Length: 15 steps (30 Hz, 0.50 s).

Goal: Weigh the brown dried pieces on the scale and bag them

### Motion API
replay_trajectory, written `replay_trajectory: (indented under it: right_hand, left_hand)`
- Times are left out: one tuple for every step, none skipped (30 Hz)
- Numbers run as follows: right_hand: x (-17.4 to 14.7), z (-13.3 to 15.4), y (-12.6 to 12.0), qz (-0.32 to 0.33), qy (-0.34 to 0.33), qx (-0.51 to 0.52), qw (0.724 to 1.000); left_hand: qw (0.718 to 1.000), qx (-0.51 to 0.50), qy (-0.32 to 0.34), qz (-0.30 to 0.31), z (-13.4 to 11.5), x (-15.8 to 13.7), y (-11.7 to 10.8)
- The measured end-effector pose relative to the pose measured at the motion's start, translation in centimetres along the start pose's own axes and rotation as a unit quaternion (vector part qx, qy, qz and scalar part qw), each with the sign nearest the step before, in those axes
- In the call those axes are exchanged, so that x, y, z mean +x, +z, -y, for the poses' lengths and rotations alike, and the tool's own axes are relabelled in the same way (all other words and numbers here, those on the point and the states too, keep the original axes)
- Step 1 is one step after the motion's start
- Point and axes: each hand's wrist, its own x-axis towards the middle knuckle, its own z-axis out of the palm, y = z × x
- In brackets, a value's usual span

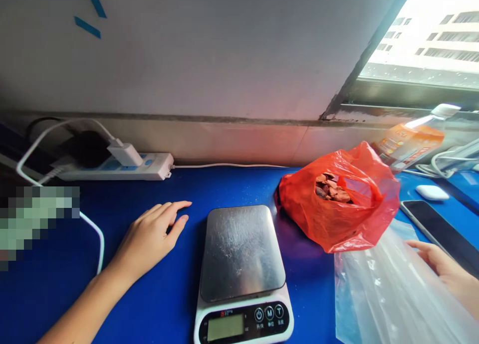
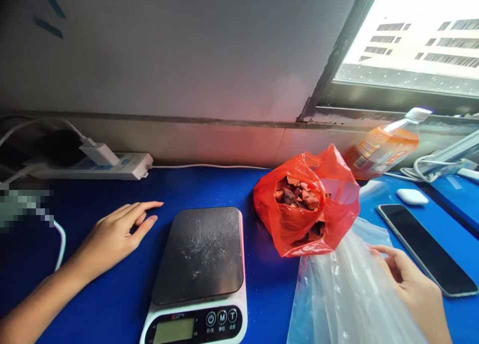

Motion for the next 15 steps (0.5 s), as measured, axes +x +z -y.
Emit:
replay_trajectory:
  right_hand:
    - [-0.2, 0.3, -0.1, 0.001, 0.012, 0.010, 1.000]
    - [-0.4, 0.6, -0.2, 0.003, 0.020, 0.013, 1.000]
    - [-0.5, 0.8, -0.4, 0.009, 0.024, 0.013, 1.000]
    - [-0.6, 0.9, -0.6, 0.012, 0.025, 0.012, 1.000]
    - [-0.7, 1.0, -0.7, 0.013, 0.022, 0.009, 1.000]
    - [-0.6, 0.9, -0.8, 0.011, 0.014, 0.006, 1.000]
    - [-0.4, 0.7, -0.8, 0.011, 0.007, 0.003, 1.000]
    - [-0.1, 0.5, -0.8, 0.013, 0.001, 0.003, 1.000]
    - [0.2, 0.2, -0.7, 0.017, -0.001, 0.001, 1.000]
    - [0.6, -0.1, -0.7, 0.021, 0.000, -0.003, 1.000]
    - [0.9, -0.3, -0.7, 0.026, 0.004, -0.009, 1.000]
    - [1.2, -0.6, -0.7, 0.027, 0.005, -0.015, 1.000]
    - [1.4, -0.9, -0.7, 0.026, 0.004, -0.019, 0.999]
    - [1.5, -1.1, -0.8, 0.025, -0.003, -0.022, 0.999]
    - [1.4, -1.3, -0.8, 0.023, -0.012, -0.024, 0.999]
  left_hand:
    - [1.000, 0.002, 0.004, -0.004, -0.1, -0.2, 0.0]
    - [1.000, 0.006, 0.007, -0.007, -0.1, -0.3, 0.0]
    - [1.000, 0.009, 0.009, -0.010, -0.2, -0.3, 0.0]
    - [1.000, 0.010, 0.009, -0.011, -0.3, -0.2, 0.0]
    - [1.000, 0.008, 0.009, -0.011, -0.3, -0.1, 0.1]
    - [1.000, 0.004, 0.006, -0.011, -0.3, 0.0, 0.1]
    - [1.000, -0.002, 0.002, -0.010, -0.3, 0.1, 0.1]
    - [1.000, -0.008, -0.003, -0.007, -0.2, 0.2, 0.2]
    - [1.000, -0.014, -0.009, -0.004, -0.2, 0.3, 0.2]
    - [1.000, -0.017, -0.013, 0.001, -0.2, 0.3, 0.2]
    - [1.000, -0.019, -0.017, 0.004, -0.2, 0.4, 0.2]
    - [1.000, -0.018, -0.018, 0.008, -0.2, 0.4, 0.2]
    - [1.000, -0.015, -0.019, 0.011, -0.3, 0.4, 0.1]
    - [1.000, -0.012, -0.019, 0.013, -0.4, 0.4, 0.0]
    - [1.000, -0.009, -0.020, 0.015, -0.5, 0.5, 0.0]
